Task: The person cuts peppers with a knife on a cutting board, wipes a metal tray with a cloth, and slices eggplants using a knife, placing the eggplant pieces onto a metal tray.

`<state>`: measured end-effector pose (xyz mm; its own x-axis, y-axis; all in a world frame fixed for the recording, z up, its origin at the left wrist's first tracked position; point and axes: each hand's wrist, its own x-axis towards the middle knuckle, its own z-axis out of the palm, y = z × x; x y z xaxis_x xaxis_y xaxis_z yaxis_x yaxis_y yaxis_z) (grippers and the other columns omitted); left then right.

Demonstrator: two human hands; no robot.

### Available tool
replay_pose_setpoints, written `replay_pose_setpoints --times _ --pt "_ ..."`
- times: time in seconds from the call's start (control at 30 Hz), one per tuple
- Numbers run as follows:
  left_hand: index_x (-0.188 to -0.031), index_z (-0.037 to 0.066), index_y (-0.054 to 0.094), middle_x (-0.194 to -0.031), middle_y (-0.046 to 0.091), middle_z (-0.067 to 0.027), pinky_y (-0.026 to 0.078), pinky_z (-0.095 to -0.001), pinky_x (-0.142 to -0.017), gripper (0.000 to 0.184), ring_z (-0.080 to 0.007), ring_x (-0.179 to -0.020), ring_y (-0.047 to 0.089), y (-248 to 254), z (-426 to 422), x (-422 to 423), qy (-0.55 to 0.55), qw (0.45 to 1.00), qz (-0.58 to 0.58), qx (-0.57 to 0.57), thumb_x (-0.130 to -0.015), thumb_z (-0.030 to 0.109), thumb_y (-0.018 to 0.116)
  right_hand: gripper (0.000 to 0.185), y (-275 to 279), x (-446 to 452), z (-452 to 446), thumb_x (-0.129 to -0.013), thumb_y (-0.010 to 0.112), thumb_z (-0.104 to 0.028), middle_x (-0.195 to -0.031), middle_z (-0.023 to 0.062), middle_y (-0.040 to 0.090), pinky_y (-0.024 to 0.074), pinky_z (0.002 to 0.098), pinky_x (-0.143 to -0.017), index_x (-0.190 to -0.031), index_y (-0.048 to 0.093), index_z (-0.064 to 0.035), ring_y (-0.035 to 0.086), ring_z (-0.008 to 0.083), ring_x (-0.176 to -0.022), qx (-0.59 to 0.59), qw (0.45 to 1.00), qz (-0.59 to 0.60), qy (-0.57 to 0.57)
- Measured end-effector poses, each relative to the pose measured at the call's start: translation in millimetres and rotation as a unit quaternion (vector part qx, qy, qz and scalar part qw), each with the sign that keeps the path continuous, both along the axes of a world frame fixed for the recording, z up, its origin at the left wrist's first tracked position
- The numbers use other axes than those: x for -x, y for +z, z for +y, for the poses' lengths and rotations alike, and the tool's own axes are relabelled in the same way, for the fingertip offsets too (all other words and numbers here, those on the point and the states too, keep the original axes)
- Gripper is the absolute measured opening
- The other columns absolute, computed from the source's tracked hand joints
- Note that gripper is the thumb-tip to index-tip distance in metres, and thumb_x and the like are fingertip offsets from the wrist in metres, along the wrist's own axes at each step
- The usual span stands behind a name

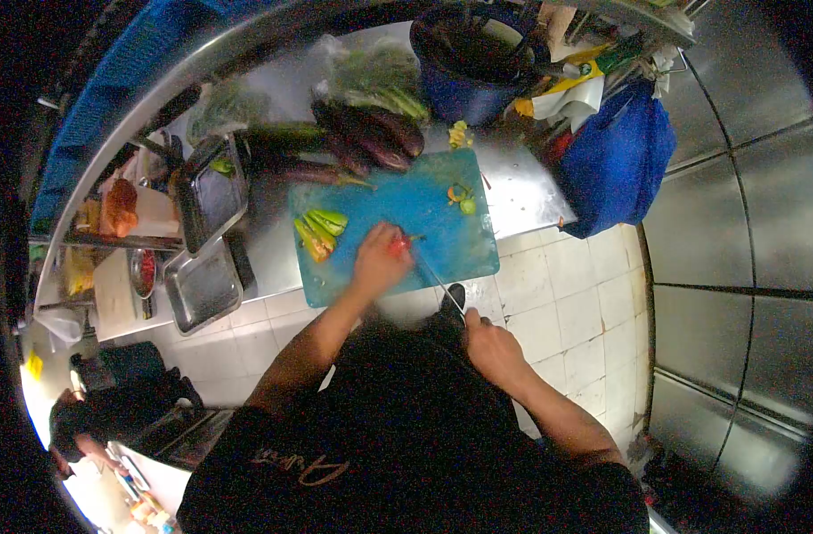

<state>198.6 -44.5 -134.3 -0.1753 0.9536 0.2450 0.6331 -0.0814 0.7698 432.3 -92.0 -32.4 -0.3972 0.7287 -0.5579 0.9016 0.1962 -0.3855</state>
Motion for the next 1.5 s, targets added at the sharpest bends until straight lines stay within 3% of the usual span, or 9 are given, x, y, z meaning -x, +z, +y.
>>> replay_pose_setpoints --times 0.17,0.27,0.37,0.47,0.57,1.03,1.17,1.5 --pt "-0.087 0.004 0.053 -0.09 0.054 -0.0125 0.047 -0.0449 -0.075 0.023 -0.0357 -0.087 0.055 -9 2 2 -0.056 0.998 0.025 0.006 -0.066 0.008 0.06 0.026 -64 17 20 -0.088 0.046 -0.015 -0.077 0.0314 0.061 0.0491 0.0545 -0.063 -0.105 0.044 0.004 0.061 0.0472 -0.07 -0.058 0.993 0.101 -0.004" --pt "-0.092 0.005 0.056 -0.094 0.055 -0.0114 0.046 -0.0433 -0.078 0.025 -0.0326 -0.091 0.055 -22 4 10 -0.142 0.982 0.114 -0.057 -0.067 0.006 0.06 0.027 -60 15 32 -0.087 0.047 -0.016 -0.077 0.0321 0.06 0.0466 0.0561 -0.066 -0.105 0.046 0.0038 0.06 0.0487 -0.072 -0.029 0.991 0.132 -0.026" --pt "-0.097 0.006 0.058 -0.099 0.055 -0.0111 0.044 -0.042 -0.084 0.028 -0.0302 -0.096 0.054 30 4 29 -0.254 0.927 0.244 -0.128 -0.07 0.005 0.061 0.023 -54 0 38 -0.087 0.048 -0.017 -0.077 0.0315 0.06 0.0442 0.0564 -0.067 -0.101 0.046 0.0015 0.058 0.049 -0.073 -0.024 0.988 0.144 -0.041" --pt "-0.099 0.005 0.059 -0.103 0.056 -0.011 0.043 -0.0415 -0.088 0.028 -0.0295 -0.099 0.053 22 -9 40 -0.225 0.949 0.215 -0.045 -0.071 0.004 0.061 0.019 -46 -10 33 -0.088 0.048 -0.016 -0.075 0.0299 0.059 0.0431 0.0558 -0.065 -0.097 0.046 0.0002 0.057 0.0488 -0.072 -0.023 0.988 0.145 -0.054" --pt "-0.098 0.004 0.06 -0.105 0.057 -0.011 0.043 -0.0414 -0.089 0.027 -0.0305 -0.101 0.053 -11 -8 37 -0.177 0.966 0.174 -0.07 -0.071 0.005 0.062 0.016 -43 -18 26 -0.088 0.048 -0.016 -0.072 0.0284 0.058 0.0421 0.0546 -0.064 -0.095 0.045 -0.0019 0.056 0.0485 -0.072 -0.024 0.987 0.157 -0.036" --pt "-0.094 0.004 0.059 -0.106 0.057 -0.0123 0.043 -0.042 -0.091 0.027 -0.0301 -0.105 0.053 3 -5 30 -0.151 0.97 0.152 -0.114 -0.068 0.006 0.061 0.023 -37 8 21 -0.088 0.049 -0.016 -0.079 0.0275 0.062 0.0458 0.0556 -0.066 -0.1 0.039 0.0011 0.06 0.0474 -0.074 0.053 0.99 0.129 -0.017" --pt "-0.094 0.004 0.059 -0.105 0.057 -0.0124 0.043 -0.0422 -0.091 0.026 -0.03 -0.106 0.053 -6 -2 31 -0.155 0.97 0.164 -0.095 -0.068 0.006 0.061 0.022 -69 25 18 -0.088 0.048 -0.016 -0.077 0.0299 0.061 0.0467 0.0573 -0.065 -0.1 0.039 0.0004 0.06 0.049 -0.07 -0.008 0.993 0.117 -0.024" --pt "-0.093 0.003 0.059 -0.102 0.057 -0.0119 0.044 -0.0412 -0.09 0.026 -0.031 -0.102 0.053 -20 6 35 -0.149 0.974 0.145 -0.096 -0.067 0.007 0.062 0.023 -61 49 28 -0.085 0.049 -0.013 -0.077 0.0297 0.062 0.0489 0.0554 -0.067 -0.101 0.043 0.0018 0.061 0.0482 -0.074 -0.056 0.993 0.1 -0.005"
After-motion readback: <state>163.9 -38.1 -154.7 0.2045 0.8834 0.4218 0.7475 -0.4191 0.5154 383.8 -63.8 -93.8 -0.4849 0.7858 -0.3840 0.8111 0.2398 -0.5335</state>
